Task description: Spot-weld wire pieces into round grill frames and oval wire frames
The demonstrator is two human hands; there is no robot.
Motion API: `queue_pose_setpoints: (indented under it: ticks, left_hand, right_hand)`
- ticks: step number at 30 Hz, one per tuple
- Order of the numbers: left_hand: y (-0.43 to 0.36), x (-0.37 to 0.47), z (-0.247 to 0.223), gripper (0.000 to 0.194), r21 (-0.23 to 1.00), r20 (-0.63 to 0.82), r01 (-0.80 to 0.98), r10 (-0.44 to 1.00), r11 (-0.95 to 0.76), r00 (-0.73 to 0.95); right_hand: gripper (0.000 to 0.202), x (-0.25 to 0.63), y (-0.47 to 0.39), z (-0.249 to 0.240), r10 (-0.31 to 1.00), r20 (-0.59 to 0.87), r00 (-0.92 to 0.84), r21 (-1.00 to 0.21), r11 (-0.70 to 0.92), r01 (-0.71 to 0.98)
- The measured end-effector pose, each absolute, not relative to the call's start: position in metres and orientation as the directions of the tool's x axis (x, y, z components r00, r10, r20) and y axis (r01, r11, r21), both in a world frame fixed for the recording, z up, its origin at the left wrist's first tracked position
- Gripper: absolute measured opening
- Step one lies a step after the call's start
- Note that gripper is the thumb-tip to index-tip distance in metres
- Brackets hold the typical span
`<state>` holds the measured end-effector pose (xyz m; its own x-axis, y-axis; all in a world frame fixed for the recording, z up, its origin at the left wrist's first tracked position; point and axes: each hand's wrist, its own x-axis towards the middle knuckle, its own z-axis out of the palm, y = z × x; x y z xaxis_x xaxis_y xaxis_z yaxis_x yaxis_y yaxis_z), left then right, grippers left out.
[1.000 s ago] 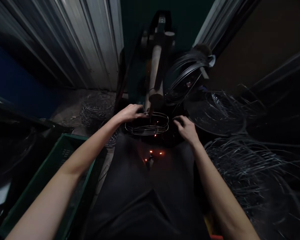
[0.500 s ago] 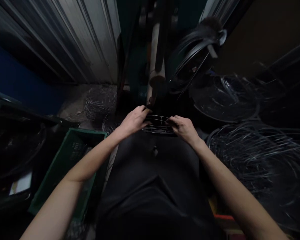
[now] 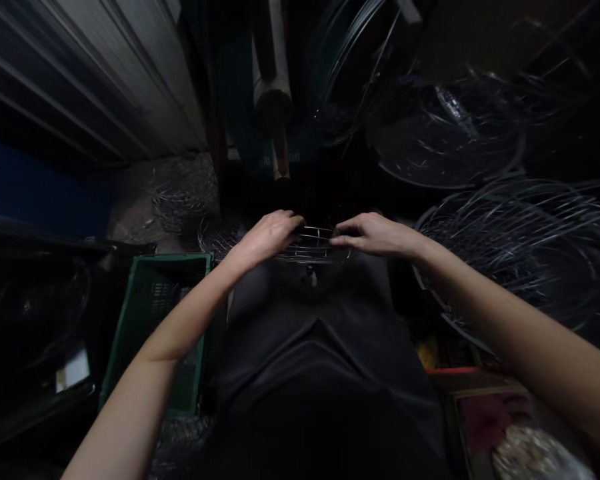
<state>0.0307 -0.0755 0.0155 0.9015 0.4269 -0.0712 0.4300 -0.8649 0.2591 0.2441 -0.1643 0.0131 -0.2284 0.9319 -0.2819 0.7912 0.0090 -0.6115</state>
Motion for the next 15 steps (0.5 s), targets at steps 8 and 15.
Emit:
queue_pose_setpoints:
  ticks: [8,15]
  left_hand:
    - [-0.083,0.018,0.023,0.028,0.337,-0.039,0.399,0.411,-0.853,0.911]
    - [-0.087,0.012,0.027,0.028,0.365,-0.057,0.426,0.437,-0.828,0.898]
  right_hand:
    - [0.038,0.245,-0.183,0.011,0.951,-0.243,-0.192,-0.634,-0.006,0.773]
    - [0.039,0.25,-0.188,0.015,0.968,-0.208,-0.142,-0.614,-0.016,0.789]
